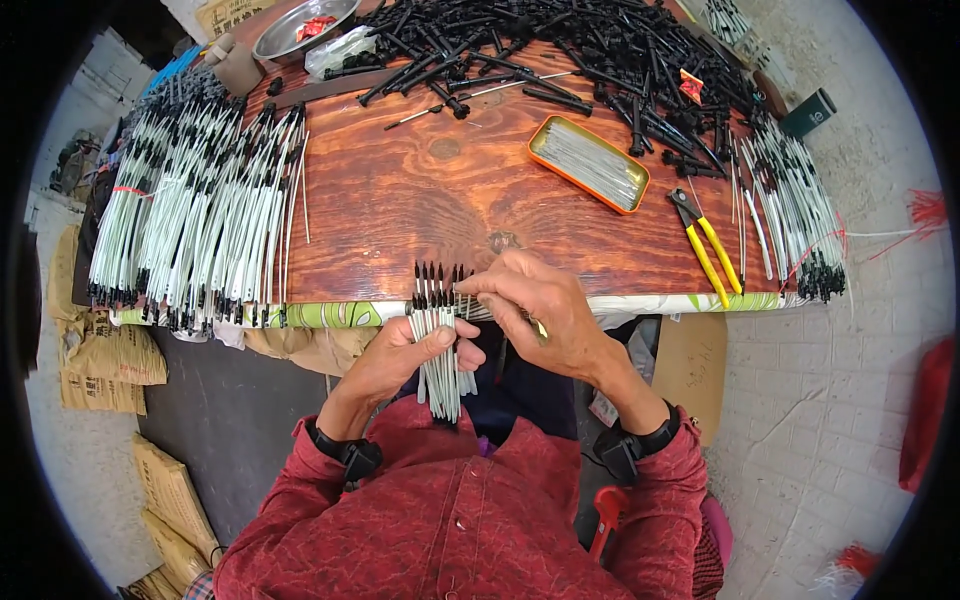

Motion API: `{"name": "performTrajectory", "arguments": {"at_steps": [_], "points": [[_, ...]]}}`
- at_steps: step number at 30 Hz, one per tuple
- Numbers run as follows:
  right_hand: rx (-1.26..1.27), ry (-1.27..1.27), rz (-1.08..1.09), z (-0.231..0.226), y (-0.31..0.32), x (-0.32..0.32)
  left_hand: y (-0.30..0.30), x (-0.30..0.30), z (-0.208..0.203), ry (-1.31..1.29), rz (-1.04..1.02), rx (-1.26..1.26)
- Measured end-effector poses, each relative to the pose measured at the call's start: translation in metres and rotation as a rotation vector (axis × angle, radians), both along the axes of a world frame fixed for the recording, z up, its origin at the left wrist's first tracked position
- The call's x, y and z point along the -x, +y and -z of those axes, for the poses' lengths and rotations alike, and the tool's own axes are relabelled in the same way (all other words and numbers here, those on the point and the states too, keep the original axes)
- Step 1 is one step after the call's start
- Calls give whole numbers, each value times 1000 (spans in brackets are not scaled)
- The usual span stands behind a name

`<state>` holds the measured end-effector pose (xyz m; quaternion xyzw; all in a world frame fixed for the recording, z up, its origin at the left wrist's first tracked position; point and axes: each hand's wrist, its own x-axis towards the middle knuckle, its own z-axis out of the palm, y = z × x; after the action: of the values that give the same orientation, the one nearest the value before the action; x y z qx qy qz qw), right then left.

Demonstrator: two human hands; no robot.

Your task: The person uses pliers to trim the ends of white rods attached to a hub, then threads small black components onto a wire and slides them onto a bundle of rods.

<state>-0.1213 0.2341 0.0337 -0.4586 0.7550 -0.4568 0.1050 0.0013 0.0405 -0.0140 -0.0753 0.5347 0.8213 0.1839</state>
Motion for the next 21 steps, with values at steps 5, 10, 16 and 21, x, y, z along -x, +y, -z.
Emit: {"name": "performTrajectory", "arguments": {"at_steps": [5,10,16,21], "points": [[17,-23,-2,1,0,0,0,1,1,2,2,-3],[36,-47,-3,0,1,-1,1,0,1,15,-3,-3],[29,17,15,1,-2,-2,0,0,1,20,5,34],[48,104,26,0,-3,-2,-1,-1,4,37,18,48]]}}
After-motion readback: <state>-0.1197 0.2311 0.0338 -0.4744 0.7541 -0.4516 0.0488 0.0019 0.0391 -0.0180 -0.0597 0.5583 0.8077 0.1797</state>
